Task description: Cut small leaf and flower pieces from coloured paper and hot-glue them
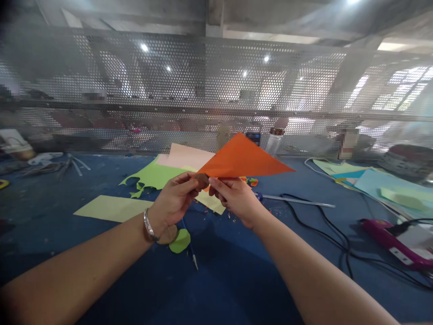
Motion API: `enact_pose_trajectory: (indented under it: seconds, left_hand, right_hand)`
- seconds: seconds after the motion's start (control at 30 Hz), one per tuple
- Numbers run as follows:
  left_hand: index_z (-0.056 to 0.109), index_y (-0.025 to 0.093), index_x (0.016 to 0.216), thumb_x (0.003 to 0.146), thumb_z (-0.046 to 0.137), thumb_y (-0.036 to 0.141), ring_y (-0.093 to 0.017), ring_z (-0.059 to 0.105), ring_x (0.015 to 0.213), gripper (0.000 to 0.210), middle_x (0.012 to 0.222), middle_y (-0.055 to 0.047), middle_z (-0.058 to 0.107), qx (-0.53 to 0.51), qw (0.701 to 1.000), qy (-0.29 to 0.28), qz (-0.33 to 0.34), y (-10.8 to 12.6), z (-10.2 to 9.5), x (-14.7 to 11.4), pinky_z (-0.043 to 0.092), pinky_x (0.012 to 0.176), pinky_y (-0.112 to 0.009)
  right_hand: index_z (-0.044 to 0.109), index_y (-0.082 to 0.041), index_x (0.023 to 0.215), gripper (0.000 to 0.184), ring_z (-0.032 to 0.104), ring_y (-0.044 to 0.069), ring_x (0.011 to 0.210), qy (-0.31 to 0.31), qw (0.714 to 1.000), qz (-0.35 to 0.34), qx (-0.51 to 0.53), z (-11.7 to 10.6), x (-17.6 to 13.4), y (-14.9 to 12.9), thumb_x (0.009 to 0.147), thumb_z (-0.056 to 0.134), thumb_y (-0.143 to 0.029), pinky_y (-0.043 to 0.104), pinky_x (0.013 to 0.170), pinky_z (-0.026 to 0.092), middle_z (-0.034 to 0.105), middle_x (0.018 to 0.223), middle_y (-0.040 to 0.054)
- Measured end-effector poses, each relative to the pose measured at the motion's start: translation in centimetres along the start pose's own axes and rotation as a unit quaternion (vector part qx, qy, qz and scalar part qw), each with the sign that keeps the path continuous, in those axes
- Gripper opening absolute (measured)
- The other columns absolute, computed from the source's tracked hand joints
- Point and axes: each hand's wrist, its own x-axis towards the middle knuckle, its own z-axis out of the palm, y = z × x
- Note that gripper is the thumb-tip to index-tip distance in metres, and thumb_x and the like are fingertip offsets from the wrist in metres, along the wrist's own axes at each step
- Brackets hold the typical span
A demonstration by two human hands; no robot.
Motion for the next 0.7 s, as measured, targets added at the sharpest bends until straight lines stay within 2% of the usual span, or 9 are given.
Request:
enact_pose_trajectory:
  seconds: [0.43,0.7]
  left_hand:
    - [0.073,0.016,0.074,0.068,0.077,0.019,-0.013,0.053,0.069,0.008,0.073,-0.003,0.064,0.077,0.997,0.016,0.007,-0.8,-0.6,0.6,0.036,0.066,-0.029]
    - [0.073,0.015,0.069,0.069,0.072,0.018,-0.012,0.049,0.064,0.004,0.068,-0.002,0.064,0.13,0.991,0.009,0.01,0.3,-0.3,0.3,0.035,0.064,-0.029]
  right_hand:
    - [0.061,-0.018,0.072,0.05,0.026,0.007,0.046,0.011,0.999,-0.008,-0.037,0.2,0.4,0.5,0.083,0.064,-0.066,0.026,0.045,0.014,0.038,0.056,-0.0065]
    - [0.062,-0.019,0.069,0.049,0.028,0.008,0.047,0.019,0.997,-0.029,-0.07,0.0,0.8,1.2,0.083,0.063,-0.066,0.027,0.046,0.018,0.037,0.054,-0.0064]
